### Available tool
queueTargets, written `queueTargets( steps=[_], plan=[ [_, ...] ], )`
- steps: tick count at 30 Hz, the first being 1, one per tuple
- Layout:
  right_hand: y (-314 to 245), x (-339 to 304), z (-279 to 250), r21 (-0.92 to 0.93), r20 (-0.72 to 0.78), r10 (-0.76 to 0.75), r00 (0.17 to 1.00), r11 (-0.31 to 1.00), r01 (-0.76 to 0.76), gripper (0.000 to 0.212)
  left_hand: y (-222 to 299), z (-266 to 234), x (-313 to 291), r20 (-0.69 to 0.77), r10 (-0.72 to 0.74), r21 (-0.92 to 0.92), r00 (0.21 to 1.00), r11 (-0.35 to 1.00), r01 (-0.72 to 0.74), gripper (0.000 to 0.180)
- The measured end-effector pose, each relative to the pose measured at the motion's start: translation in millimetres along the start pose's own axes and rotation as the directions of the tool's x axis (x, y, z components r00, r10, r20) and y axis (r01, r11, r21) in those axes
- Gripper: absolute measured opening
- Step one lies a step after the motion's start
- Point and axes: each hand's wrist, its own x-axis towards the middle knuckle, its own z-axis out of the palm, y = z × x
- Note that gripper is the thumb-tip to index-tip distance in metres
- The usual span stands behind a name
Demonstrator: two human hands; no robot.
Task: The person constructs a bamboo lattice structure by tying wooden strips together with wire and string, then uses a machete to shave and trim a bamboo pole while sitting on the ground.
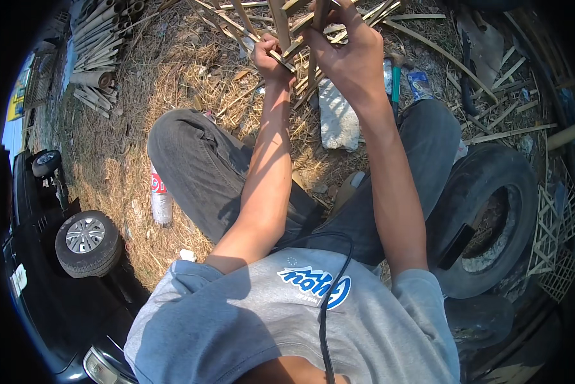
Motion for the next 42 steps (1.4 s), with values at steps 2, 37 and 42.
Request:
queueTargets(
  steps=[2,37,42],
  plan=[
    [-13,0,-9,0.025,0.097,0.347,0.933,0.936,-0.351,0.038,-3,-1,-2,0.011,-0.005,-0.004,1.000,1.000,0.005,0.023],
    [-29,-46,69,-0.119,-0.236,0.326,0.916,0.926,-0.360,0.078,50,13,-48,0.114,0.396,0.779,0.911,0.533,-0.329,0.024],
    [-21,-47,77,-0.173,-0.252,0.271,0.929,0.932,-0.319,0.080,56,8,-44,0.174,0.349,0.789,0.921,0.510,-0.342,0.019]
  ],
)
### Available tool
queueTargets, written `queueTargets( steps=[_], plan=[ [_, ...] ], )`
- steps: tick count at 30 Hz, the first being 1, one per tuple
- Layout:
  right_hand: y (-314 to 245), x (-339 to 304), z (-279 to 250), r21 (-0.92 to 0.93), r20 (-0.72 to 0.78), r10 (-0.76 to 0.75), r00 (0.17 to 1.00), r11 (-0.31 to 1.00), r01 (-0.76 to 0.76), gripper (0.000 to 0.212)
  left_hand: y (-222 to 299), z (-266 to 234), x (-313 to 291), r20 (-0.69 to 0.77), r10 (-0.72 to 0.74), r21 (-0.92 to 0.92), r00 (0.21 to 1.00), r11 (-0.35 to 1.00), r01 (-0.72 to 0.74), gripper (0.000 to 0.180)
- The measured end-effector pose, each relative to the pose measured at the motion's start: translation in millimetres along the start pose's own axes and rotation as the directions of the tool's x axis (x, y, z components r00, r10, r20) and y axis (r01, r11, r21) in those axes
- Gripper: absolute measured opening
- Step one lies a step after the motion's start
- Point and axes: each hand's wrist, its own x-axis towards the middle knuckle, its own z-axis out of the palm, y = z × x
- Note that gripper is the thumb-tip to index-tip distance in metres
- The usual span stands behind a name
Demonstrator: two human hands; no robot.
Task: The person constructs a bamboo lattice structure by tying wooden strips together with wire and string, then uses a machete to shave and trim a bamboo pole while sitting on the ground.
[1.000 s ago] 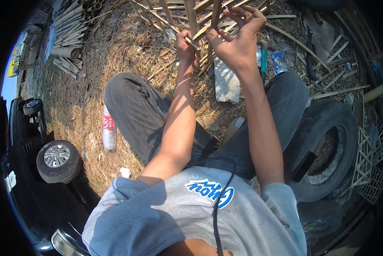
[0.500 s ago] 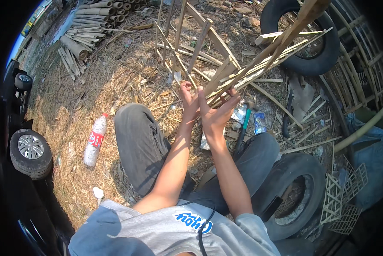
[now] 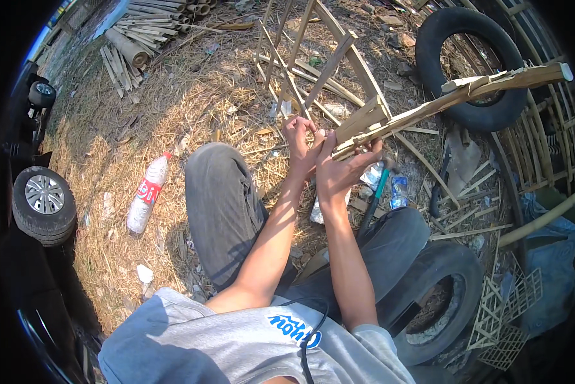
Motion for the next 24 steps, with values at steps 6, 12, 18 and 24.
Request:
queueTargets(
  steps=[6,12,18,24],
  plan=[
    [11,1,-3,-0.108,-0.055,0.021,0.998,0.994,-0.027,0.074,20,-13,22,-0.023,-0.070,-0.199,0.997,0.978,0.064,0.027],
    [23,1,-2,-0.115,0.008,-0.062,0.998,0.991,0.063,0.073,103,22,94,0.622,-0.019,-0.332,0.783,0.899,0.286,0.080],
    [23,2,-17,-0.019,0.034,-0.136,0.990,0.990,0.137,0.078,137,24,69,0.717,-0.059,-0.389,0.695,0.793,0.469,0.080],
    [36,-1,-6,-0.026,-0.115,-0.261,0.958,0.965,0.260,0.081,113,-6,72,0.736,0.199,-0.533,0.647,0.760,0.373,0.090]
  ],
)
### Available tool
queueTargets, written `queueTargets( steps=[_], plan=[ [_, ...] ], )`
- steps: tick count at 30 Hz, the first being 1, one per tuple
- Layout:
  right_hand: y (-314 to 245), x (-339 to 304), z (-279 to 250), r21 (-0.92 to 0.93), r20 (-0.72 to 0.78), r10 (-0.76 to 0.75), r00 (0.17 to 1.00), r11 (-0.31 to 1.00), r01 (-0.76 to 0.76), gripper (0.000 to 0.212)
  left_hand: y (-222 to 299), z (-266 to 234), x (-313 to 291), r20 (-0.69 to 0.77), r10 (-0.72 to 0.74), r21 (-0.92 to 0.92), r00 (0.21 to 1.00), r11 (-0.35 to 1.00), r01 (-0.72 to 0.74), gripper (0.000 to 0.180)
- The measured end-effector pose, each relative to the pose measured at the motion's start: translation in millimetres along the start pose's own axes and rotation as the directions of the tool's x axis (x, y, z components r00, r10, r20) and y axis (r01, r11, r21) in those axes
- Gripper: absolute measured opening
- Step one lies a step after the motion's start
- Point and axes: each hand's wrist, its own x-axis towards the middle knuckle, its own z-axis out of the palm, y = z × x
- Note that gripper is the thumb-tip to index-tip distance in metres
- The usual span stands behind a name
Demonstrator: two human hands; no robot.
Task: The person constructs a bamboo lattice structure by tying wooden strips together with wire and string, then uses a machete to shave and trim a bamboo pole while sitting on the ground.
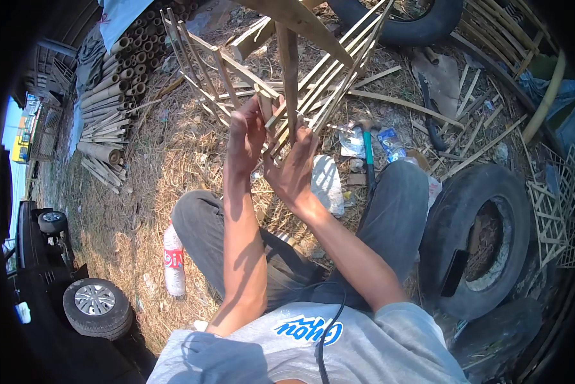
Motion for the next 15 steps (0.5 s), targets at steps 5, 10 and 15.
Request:
queueTargets(
  steps=[5,10,15],
  plan=[
    [-6,-2,-5,0.073,0.086,0.062,0.994,0.995,-0.068,0.077,4,8,-10,-0.090,0.003,0.065,0.996,0.998,0.002,0.068],
    [0,-12,-7,0.121,0.140,0.060,0.988,0.990,-0.077,0.083,-4,13,-14,-0.285,0.019,0.380,0.958,0.920,0.095,0.036],
    [-5,-12,-5,0.201,0.101,0.051,0.994,0.977,-0.070,0.092,-6,17,-18,-0.324,0.117,0.447,0.939,0.894,0.043,0.023]
  ],
)
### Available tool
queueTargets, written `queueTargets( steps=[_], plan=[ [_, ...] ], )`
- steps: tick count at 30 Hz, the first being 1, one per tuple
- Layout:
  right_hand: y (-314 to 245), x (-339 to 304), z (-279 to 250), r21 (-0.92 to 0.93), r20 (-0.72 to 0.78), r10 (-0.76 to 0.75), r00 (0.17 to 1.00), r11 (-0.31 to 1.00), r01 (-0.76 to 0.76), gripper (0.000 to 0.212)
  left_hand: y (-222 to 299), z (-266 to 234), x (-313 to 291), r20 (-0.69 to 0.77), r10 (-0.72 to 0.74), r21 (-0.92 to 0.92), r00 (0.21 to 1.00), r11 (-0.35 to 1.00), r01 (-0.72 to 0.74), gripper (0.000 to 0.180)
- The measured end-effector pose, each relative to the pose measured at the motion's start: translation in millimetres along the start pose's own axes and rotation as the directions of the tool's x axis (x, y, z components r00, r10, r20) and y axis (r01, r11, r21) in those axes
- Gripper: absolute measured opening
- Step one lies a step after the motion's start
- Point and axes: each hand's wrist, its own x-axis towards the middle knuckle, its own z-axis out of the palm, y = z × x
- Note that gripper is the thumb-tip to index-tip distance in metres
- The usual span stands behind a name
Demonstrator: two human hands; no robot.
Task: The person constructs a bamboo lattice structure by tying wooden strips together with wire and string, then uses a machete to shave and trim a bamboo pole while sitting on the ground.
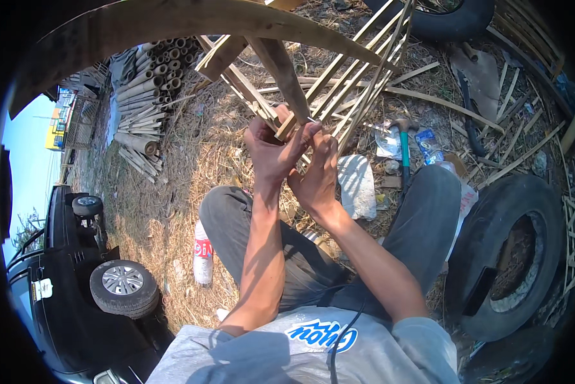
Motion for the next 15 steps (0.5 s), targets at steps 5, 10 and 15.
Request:
queueTargets(
  steps=[5,10,15],
  plan=[
    [-5,-4,2,0.015,-0.003,-0.051,0.999,0.999,0.051,0.090,12,2,1,-0.074,0.125,-0.123,0.989,0.983,-0.133,0.031],
    [-11,-3,3,-0.008,-0.017,0.007,1.000,1.000,-0.007,0.083,1,-2,-10,-0.073,-0.041,-0.049,0.997,0.998,0.037,0.034],
    [-12,-1,-12,-0.088,0.052,0.009,0.999,0.996,-0.005,0.081,23,17,-6,-0.155,-0.005,0.043,0.988,0.999,0.012,0.041]
  ],
)
